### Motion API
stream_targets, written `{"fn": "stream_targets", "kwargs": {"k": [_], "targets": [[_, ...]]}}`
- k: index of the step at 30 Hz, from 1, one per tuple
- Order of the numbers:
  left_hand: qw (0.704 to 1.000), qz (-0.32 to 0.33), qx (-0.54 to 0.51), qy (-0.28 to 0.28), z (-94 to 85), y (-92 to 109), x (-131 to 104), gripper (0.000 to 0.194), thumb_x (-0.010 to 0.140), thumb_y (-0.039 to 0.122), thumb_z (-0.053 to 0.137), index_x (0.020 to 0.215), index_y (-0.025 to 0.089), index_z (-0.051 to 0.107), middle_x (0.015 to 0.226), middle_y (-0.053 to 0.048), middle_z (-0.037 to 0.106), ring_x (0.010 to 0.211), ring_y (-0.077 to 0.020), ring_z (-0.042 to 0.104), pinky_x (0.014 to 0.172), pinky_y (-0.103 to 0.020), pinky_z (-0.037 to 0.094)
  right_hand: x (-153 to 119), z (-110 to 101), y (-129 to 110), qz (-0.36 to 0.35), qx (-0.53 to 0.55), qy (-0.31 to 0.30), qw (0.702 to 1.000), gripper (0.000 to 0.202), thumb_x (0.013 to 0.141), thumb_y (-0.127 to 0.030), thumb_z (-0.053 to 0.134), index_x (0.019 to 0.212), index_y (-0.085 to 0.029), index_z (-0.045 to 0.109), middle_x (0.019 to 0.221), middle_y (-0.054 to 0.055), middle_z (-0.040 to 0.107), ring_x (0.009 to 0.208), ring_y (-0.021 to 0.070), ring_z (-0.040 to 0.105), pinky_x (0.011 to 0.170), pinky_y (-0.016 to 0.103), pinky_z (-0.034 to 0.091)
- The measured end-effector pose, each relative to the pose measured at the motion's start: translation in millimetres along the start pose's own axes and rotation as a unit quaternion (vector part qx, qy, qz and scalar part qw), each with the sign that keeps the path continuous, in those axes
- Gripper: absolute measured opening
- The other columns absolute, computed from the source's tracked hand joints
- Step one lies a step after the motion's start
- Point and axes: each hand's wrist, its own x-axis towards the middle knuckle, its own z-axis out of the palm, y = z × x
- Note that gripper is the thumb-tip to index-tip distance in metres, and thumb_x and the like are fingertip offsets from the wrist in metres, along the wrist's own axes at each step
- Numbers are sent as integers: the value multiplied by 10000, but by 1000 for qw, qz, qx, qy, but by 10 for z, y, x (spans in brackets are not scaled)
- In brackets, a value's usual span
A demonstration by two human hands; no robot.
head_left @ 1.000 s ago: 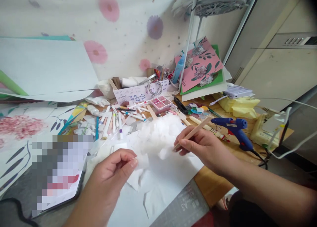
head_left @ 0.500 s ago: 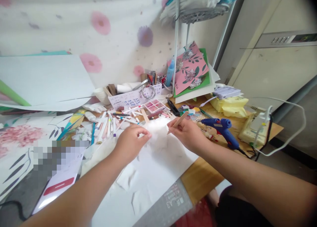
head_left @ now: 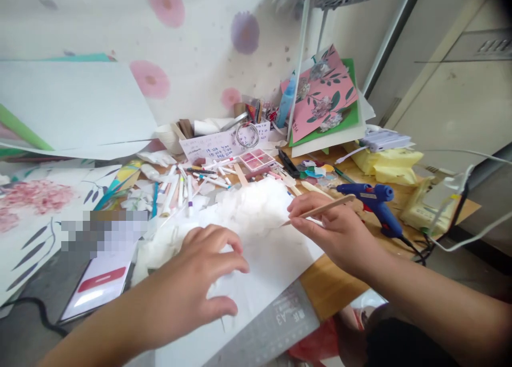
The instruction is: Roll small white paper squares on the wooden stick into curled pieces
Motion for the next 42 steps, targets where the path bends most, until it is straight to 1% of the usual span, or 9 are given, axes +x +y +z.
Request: {"fn": "stream_targets", "kwargs": {"k": [6, 12, 16, 20, 25, 29, 35, 38, 42], "targets": [[999, 5, 31, -37, 168, 17, -58, 270, 688, 170, 847, 872, 271, 677, 1133, -12, 609, 1123, -313, 510, 951, -475, 337, -102, 91, -175, -27, 29, -44, 998, 69, 887, -206, 625, 824, -208, 652, 882, 48, 690, 896, 199, 659, 816, 349, 507], [996, 57, 34, -53, 200, 74, -29, 153, 803, 124, 692, 705, 233, 649, 972, -17, 645, 960, -272, 574, 823, -424, 390, -96, 189, -227, 0, 78, -91, 993, 70, 908, -214, 633, 844, -202, 657, 896, 41, 694, 891, 183, 656, 820, 327, 499], [994, 102, 19, 23, 204, 76, -53, 168, 816, 80, 594, 768, 238, 625, 897, -8, 695, 876, -240, 628, 805, -392, 435, -91, 241, -242, 66, 142, -112, 981, 105, 918, -269, 645, 853, -199, 691, 875, 35, 681, 885, 176, 639, 797, 313, 493], [985, 30, -96, 137, 263, 3, -101, 148, 879, 149, 504, 785, 257, 540, 1017, 5, 753, 901, -206, 709, 768, -317, 512, -101, 311, -270, 117, 267, -101, 951, 113, 905, -320, 685, 876, -216, 718, 854, 29, 685, 869, 165, 636, 728, 276, 498], [972, -18, -176, 157, 257, -31, -103, 143, 820, 185, 558, 706, 266, 527, 864, 19, 741, 756, -194, 707, 667, -290, 532, -117, 409, -334, 140, 376, -83, 912, 114, 886, -321, 716, 869, -209, 698, 815, 20, 722, 782, 147, 685, 731, 270, 533], [954, -8, -233, 189, 228, -24, -93, 173, 815, 179, 600, 672, 261, 545, 726, 33, 635, 650, -157, 643, 627, -266, 503, -127, 451, -360, 144, 382, -76, 910, 138, 872, -333, 732, 852, -202, 697, 800, 17, 722, 785, 143, 694, 746, 262, 525], [915, -64, -324, 230, 343, -118, -146, 231, 784, 227, 699, 941, 329, 564, 769, 52, 641, 660, -161, 645, 593, -243, 513, -163, 493, -351, 138, 441, -80, 884, 73, 888, -294, 722, 900, -227, 698, 842, 4, 731, 831, 130, 702, 786, 252, 520], [904, -71, -370, 203, 317, -129, -160, 300, 789, 306, 736, 1046, 349, 587, 770, 52, 659, 590, -141, 620, 522, -212, 487, -184, 496, -366, 127, 457, -83, 876, 49, 915, -291, 691, 930, -244, 693, 876, 0, 726, 866, 131, 696, 815, 263, 518], [917, -49, -366, 151, 199, -80, -132, 55, 823, 311, 710, 797, 280, 673, 657, 42, 631, 578, -136, 585, 534, -211, 462, -197, 475, -431, 98, 428, -78, 895, 30, 933, -277, 666, 947, -261, 687, 889, -4, 717, 861, 120, 673, 798, 240, 511]]}}
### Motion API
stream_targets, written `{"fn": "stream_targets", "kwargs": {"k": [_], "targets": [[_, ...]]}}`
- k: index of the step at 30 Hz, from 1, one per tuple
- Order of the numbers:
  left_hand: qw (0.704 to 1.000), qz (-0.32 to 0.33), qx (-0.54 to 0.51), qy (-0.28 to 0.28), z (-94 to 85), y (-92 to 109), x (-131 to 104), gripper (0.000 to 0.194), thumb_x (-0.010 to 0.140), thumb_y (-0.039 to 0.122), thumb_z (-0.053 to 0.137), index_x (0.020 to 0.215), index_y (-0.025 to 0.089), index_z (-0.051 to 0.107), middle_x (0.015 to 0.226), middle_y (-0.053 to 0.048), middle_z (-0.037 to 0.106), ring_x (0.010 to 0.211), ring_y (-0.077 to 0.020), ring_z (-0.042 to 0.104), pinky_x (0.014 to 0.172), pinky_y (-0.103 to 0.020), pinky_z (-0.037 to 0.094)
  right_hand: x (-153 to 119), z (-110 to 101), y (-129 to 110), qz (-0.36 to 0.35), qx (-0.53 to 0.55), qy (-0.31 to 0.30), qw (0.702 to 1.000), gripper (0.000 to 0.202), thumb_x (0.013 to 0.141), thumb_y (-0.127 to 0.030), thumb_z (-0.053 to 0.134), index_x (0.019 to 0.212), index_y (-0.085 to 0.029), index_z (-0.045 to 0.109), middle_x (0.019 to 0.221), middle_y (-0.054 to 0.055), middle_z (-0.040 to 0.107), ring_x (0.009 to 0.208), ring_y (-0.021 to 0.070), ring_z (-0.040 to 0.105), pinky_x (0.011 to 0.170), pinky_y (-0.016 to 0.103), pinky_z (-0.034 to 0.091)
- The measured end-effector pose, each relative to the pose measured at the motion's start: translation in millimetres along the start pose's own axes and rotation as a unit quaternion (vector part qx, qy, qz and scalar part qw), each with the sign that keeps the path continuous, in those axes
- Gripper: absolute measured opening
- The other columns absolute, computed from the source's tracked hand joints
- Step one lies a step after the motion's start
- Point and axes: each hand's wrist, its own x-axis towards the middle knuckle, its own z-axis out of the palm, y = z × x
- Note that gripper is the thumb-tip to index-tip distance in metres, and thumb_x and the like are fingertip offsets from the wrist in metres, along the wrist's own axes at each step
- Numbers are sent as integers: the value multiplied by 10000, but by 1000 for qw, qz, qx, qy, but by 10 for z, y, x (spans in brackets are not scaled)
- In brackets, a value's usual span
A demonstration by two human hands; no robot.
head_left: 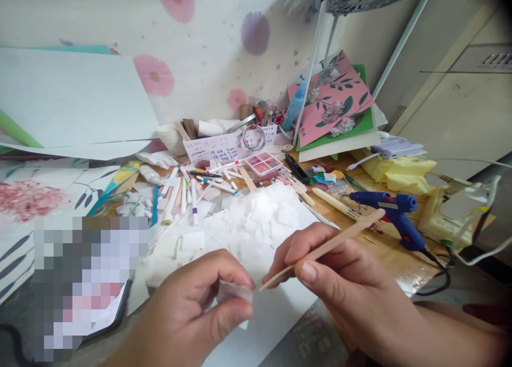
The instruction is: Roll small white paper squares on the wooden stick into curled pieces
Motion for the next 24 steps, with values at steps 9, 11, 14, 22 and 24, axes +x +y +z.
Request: {"fn": "stream_targets", "kwargs": {"k": [9, 11, 14, 22, 24], "targets": [[997, 70, -28, -11, 3, 103, 49, 148, 790, 178, 714, 660, 242, 687, 638, 38, 657, 593, -129, 620, 560, -206, 468, -35, 12, -134, -64, -148, -9, 987, 66, 898, -223, 693, 952, -258, 706, 898, 30, 756, 875, 170, 715, 748, 272, 561], [997, 73, -2, -19, 3, 101, 35, 140, 797, 179, 716, 676, 239, 682, 666, 45, 668, 603, -121, 627, 577, -199, 471, -32, 18, -160, -83, -164, -24, 983, 89, 888, -168, 694, 945, -234, 709, 900, 33, 761, 881, 160, 723, 767, 259, 569], [996, 67, 49, -34, 12, 92, 2, 157, 821, 226, 713, 674, 232, 661, 694, 54, 663, 605, -111, 615, 598, -198, 467, -25, 33, -183, -102, -178, -51, 977, 124, 875, -99, 688, 951, -194, 710, 924, 53, 763, 877, 150, 732, 770, 237, 582], [993, 4, 88, -77, 49, 98, -6, 137, 825, 295, 718, 710, 229, 685, 716, 44, 661, 680, -148, 641, 665, -239, 467, -3, 54, -165, -135, -205, -95, 965, 142, 857, -35, 682, 964, -123, 715, 898, 100, 752, 862, 183, 742, 755, 259, 609], [994, -6, 82, -71, 54, 115, 6, 169, 805, 299, 737, 673, 220, 668, 685, 48, 646, 651, -144, 619, 651, -242, 456, -2, 55, -170, -132, -206, -102, 964, 151, 850, -15, 682, 963, -108, 716, 896, 108, 752, 868, 181, 744, 764, 246, 612]]}}
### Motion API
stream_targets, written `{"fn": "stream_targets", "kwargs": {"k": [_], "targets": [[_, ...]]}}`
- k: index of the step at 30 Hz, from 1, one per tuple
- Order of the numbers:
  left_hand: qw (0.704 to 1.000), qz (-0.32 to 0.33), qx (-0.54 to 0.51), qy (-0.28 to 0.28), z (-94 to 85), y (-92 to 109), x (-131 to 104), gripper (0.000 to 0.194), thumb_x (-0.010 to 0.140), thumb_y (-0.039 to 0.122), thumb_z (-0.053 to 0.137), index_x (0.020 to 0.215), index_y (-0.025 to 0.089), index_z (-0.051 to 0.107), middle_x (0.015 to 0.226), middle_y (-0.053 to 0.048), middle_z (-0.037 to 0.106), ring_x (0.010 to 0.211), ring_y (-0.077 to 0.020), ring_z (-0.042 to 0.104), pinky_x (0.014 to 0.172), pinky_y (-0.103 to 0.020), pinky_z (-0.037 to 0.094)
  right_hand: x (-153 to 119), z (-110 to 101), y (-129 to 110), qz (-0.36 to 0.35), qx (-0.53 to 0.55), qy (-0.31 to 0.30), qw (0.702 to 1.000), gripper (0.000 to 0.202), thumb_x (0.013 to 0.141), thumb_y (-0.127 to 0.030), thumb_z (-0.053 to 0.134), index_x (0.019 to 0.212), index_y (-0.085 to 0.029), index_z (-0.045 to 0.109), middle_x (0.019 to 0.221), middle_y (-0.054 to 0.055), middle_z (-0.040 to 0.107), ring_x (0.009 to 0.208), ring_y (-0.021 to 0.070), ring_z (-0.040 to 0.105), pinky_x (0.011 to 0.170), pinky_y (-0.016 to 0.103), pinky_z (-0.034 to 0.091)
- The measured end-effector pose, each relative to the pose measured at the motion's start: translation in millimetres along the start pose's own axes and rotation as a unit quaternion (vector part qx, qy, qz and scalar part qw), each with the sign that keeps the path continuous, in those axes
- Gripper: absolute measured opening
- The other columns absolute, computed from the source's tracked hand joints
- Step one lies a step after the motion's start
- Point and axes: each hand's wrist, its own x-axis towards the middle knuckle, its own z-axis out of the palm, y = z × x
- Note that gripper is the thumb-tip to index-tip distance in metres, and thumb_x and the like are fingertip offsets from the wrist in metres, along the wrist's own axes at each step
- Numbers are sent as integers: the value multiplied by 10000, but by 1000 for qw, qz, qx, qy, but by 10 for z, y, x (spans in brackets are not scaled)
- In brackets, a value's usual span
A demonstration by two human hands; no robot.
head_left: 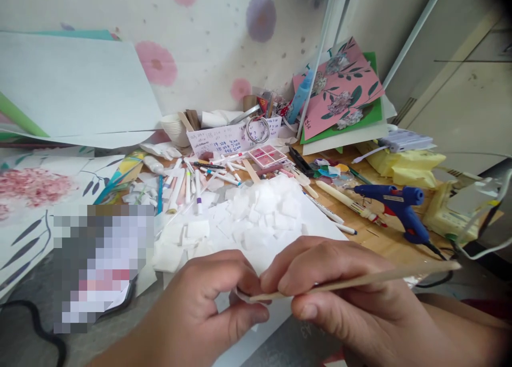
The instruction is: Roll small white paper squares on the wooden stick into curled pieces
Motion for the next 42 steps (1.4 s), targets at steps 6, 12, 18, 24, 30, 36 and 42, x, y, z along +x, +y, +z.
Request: {"fn": "stream_targets", "kwargs": {"k": [6, 12, 18, 24, 30, 36, 42], "targets": [[999, -50, -10, -10, 4, 59, 13, 139, 749, 267, 742, 639, 210, 678, 638, 41, 630, 662, -171, 616, 652, -263, 439, -11, -13, -20, -21, -22, -15, 999, 147, 852, -13, 683, 968, -101, 705, 876, 111, 751, 865, 176, 745, 765, 228, 615], [995, -96, 1, -24, -1, 76, 19, 90, 691, 268, 731, 634, 214, 687, 625, 46, 619, 643, -170, 588, 622, -252, 419, -4, -29, -34, -35, -59, -22, 997, 138, 856, -9, 677, 963, -96, 687, 861, 108, 744, 875, 172, 735, 781, 227, 610], [996, -82, -2, -33, -24, 49, 25, 99, 693, 310, 740, 675, 216, 716, 627, 53, 626, 616, -150, 560, 600, -230, 398, -27, -53, 2, -20, -46, -7, 999, 76, 875, -44, 666, 916, -101, 693, 834, 91, 728, 832, 172, 725, 736, 253, 600], [996, -46, -42, -66, -64, 28, 2, 254, 851, 432, 635, 737, 222, 723, 660, 53, 645, 623, -135, 576, 586, -209, 415, -25, -66, -7, 30, -50, -20, 998, 43, 905, -101, 644, 895, -97, 686, 836, 95, 717, 814, 181, 719, 703, 277, 587], [998, 27, -5, -62, -68, 48, 23, 267, 909, 344, 579, 733, 215, 733, 672, 38, 675, 633, -126, 636, 604, -190, 441, -31, -71, -3, 52, -47, -27, 997, 41, 925, -126, 626, 933, -129, 665, 887, 84, 733, 843, 175, 719, 734, 290, 584], [998, 50, 16, -29, -31, 1, 8, 308, 906, 416, 602, 702, 237, 746, 597, 44, 650, 544, -125, 592, 565, -197, 425, -34, -29, 18, 14, -40, -21, 999, 44, 921, -124, 630, 908, -134, 671, 857, 82, 729, 854, 177, 722, 721, 279, 587], [993, -59, -94, -30, 4, 31, -32, 241, 827, 413, 679, 674, 232, 720, 579, 51, 668, 546, -134, 595, 537, -201, 406, -43, -37, 7, 9, -50, -6, 999, 45, 918, -129, 633, 922, -164, 662, 884, 69, 729, 849, 166, 716, 735, 281, 587]]}}
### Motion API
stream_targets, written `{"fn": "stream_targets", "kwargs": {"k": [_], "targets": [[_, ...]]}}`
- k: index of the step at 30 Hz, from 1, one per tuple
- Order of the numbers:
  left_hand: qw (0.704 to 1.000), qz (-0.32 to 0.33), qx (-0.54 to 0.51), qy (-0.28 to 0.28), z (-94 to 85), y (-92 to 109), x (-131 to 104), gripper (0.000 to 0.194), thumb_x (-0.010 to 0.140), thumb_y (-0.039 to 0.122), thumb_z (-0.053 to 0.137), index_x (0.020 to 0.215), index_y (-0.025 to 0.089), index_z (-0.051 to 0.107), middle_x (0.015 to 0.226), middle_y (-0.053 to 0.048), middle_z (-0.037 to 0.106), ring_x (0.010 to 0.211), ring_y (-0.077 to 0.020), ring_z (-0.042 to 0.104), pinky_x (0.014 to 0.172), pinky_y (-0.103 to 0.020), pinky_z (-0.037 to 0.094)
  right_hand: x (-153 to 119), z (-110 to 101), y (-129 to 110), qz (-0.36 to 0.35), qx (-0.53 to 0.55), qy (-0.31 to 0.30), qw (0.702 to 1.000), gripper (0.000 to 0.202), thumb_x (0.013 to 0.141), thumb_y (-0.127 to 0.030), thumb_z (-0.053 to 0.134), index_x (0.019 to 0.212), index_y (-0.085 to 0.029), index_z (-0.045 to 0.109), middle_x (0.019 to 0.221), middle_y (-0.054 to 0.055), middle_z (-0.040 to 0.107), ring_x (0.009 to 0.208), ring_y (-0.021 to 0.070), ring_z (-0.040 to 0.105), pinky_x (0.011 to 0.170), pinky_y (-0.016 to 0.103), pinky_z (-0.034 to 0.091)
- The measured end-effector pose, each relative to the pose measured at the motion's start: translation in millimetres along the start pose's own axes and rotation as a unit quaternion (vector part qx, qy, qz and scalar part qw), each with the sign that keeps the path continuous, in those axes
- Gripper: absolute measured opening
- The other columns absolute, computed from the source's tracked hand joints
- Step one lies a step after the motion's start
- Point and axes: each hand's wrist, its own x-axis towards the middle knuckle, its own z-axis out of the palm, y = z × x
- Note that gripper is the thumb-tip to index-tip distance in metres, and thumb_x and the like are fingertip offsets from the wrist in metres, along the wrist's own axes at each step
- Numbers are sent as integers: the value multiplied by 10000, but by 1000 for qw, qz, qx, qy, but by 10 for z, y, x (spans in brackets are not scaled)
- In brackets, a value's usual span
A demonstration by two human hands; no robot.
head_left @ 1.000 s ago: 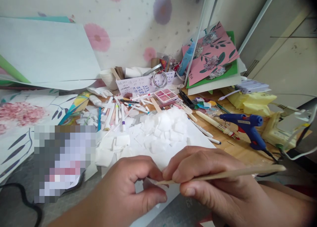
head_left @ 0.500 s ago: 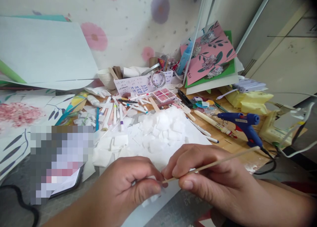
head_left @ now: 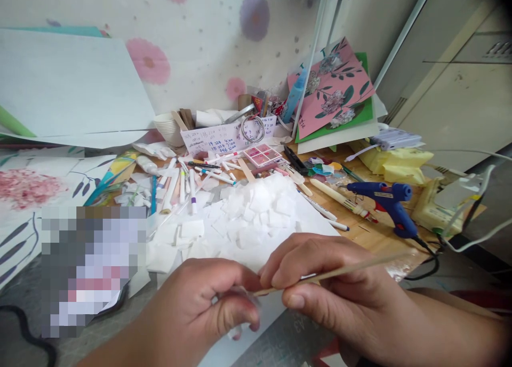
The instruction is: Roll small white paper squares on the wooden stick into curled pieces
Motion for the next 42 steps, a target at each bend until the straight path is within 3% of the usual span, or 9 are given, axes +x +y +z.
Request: {"fn": "stream_targets", "kwargs": {"k": [3, 6, 17, 26, 36, 39, 42], "targets": [[990, -67, -119, -24, 33, 22, -11, 149, 803, 368, 704, 762, 235, 650, 615, 58, 705, 567, -140, 613, 548, -211, 431, -1, -8, -17, 19, -16, 8, 1000, 40, 916, -131, 634, 923, -158, 663, 884, 71, 724, 851, 167, 712, 743, 284, 580], [981, -79, -179, -19, 57, 10, -14, 195, 779, 352, 741, 784, 237, 584, 617, 68, 694, 582, -132, 599, 576, -220, 453, -5, -2, -17, 30, -30, 7, 999, 36, 922, -156, 629, 922, -160, 665, 883, 67, 720, 840, 163, 707, 732, 278, 572], [969, -56, -229, -79, 32, -123, -4, 286, 811, 393, 761, 847, 234, 526, 691, 67, 692, 606, -109, 606, 593, -222, 475, -23, -16, -41, 26, 0, 20, 999, 41, 914, -126, 628, 914, -163, 646, 878, 78, 727, 832, 176, 711, 711, 289, 569], [971, -55, -223, -71, 38, -104, -14, 309, 808, 420, 763, 847, 229, 523, 678, 58, 693, 588, -108, 605, 583, -224, 470, -18, 31, -26, 40, 5, 1, 999, 62, 923, -155, 620, 882, -127, 658, 861, 103, 719, 826, 188, 714, 710, 296, 573], [989, -43, -139, -14, 36, -99, -13, 325, 773, 382, 778, 926, 259, 518, 674, 75, 658, 616, -142, 613, 602, -252, 469, -37, 82, 24, 32, 28, 13, 999, 51, 931, -142, 609, 905, -172, 642, 882, 56, 723, 853, 164, 701, 758, 302, 565], [995, 41, -41, 84, -5, -92, -9, 271, 746, 311, 786, 886, 258, 560, 784, 46, 640, 744, -163, 607, 672, -261, 473, -27, 68, 17, 36, 12, 36, 999, 52, 924, -140, 614, 914, -175, 650, 884, 60, 732, 847, 169, 706, 749, 301, 567], [972, 109, 67, 195, -3, -46, -43, 150, 813, 304, 683, 746, 251, 560, 679, 55, 527, 638, -139, 525, 611, -251, 423, -16, 53, 8, 33, -22, 57, 998, 51, 914, -146, 626, 922, -175, 667, 876, 68, 742, 823, 172, 708, 720, 290, 569]]}}
